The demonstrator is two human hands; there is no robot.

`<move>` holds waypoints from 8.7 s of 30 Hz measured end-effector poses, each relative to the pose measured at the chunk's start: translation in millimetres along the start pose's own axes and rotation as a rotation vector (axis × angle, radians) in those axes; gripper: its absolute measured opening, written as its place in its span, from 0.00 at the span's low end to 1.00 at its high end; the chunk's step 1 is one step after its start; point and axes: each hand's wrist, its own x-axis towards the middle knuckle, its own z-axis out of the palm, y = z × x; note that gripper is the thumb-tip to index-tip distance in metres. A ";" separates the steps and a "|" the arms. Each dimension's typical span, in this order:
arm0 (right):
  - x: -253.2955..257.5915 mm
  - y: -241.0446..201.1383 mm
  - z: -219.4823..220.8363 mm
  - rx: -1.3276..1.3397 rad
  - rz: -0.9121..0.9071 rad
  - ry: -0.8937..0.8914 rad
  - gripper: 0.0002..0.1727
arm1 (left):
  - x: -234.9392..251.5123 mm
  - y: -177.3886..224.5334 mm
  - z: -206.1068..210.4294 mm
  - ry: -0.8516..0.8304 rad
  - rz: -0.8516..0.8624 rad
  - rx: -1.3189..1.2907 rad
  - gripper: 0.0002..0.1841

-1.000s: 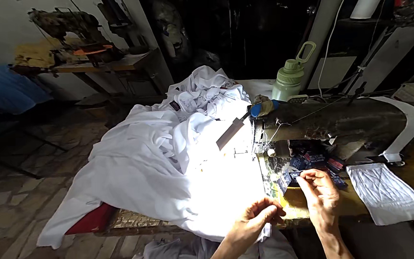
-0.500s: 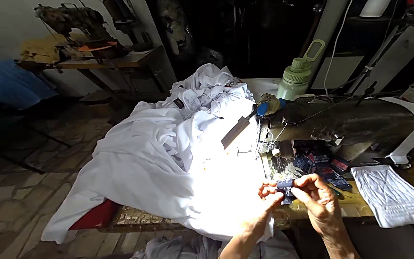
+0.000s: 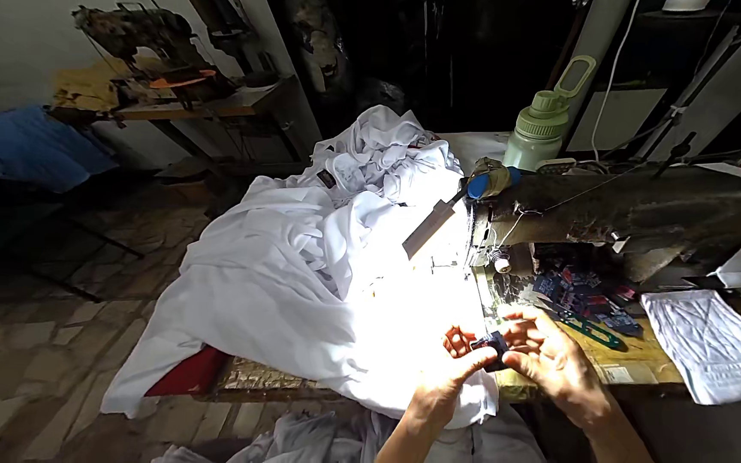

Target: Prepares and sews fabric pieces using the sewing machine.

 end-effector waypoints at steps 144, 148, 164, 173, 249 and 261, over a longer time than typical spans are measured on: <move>4.2 26.5 18.6 -0.878 -0.384 -0.271 0.14 | 88.4 16.2 -84.2 -0.691 0.874 1.313 0.21; 6.6 28.5 17.6 -0.863 -0.355 -0.262 0.14 | 95.4 18.4 -85.8 -0.714 0.876 1.326 0.23; 66.0 71.9 16.2 -0.723 -0.305 -0.043 0.20 | 135.9 38.7 -108.0 -0.444 0.692 1.539 0.11; 67.7 78.7 22.6 -0.711 -0.313 0.058 0.19 | 90.3 29.3 -39.9 -0.439 0.461 1.415 0.29; 44.2 52.6 26.8 -0.841 -0.219 0.072 0.18 | 117.8 23.2 -77.0 -0.529 0.648 1.323 0.20; 42.5 41.5 35.3 -0.960 -0.235 0.084 0.21 | 113.7 23.7 -73.7 -0.474 0.803 1.511 0.13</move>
